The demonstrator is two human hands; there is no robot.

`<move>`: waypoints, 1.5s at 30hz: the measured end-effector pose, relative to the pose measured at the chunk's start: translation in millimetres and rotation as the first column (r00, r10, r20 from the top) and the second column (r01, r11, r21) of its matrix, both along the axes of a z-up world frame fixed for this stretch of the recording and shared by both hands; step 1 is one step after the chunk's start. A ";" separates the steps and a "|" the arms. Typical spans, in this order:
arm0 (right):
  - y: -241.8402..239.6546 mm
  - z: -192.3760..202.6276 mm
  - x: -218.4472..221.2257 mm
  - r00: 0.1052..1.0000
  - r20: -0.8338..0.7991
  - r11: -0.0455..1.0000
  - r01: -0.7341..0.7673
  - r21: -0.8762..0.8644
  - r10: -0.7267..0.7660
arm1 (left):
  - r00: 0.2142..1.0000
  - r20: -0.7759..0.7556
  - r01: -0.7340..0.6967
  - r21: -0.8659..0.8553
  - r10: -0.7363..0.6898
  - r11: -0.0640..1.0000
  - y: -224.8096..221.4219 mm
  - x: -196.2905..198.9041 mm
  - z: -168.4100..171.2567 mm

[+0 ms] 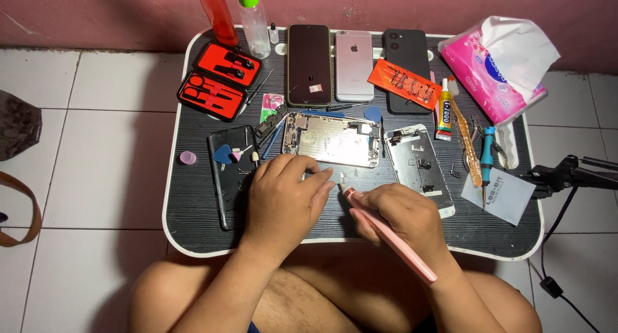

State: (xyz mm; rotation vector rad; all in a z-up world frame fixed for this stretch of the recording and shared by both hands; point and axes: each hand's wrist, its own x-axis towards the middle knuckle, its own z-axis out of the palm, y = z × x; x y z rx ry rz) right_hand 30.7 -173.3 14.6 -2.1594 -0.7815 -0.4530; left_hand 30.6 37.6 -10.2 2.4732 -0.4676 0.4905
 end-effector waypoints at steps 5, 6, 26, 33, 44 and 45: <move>-0.4 1.1 -0.7 1.000 -0.008 1.000 0.015 -0.019 -0.015 | 1.000 0.007 0.011 0.012 -0.011 1.000 1.3 0.0 -0.2; 0.9 2.2 -1.0 1.000 -0.010 1.000 0.010 -0.009 -0.010 | 1.000 0.008 0.012 0.017 -0.012 1.000 1.6 0.1 -0.2; -1.5 1.4 0.2 1.000 -0.023 1.000 0.011 0.000 -0.011 | 1.000 -0.010 0.015 0.021 -0.015 1.000 0.8 -0.9 0.1; -0.4 0.6 -0.4 0.999 -0.029 1.000 0.019 0.002 -0.019 | 1.000 -0.010 0.010 0.011 -0.010 1.000 0.3 -0.6 0.0; -2.4 1.1 1.2 0.999 -0.030 1.000 0.019 -0.007 -0.020 | 1.000 -0.011 0.009 0.005 -0.009 1.000 0.5 -0.2 2.1; -3.5 -0.4 1.6 0.999 -0.030 1.000 0.019 -0.005 -0.019 | 1.000 -0.012 0.011 0.006 -0.011 1.000 0.6 -0.4 2.7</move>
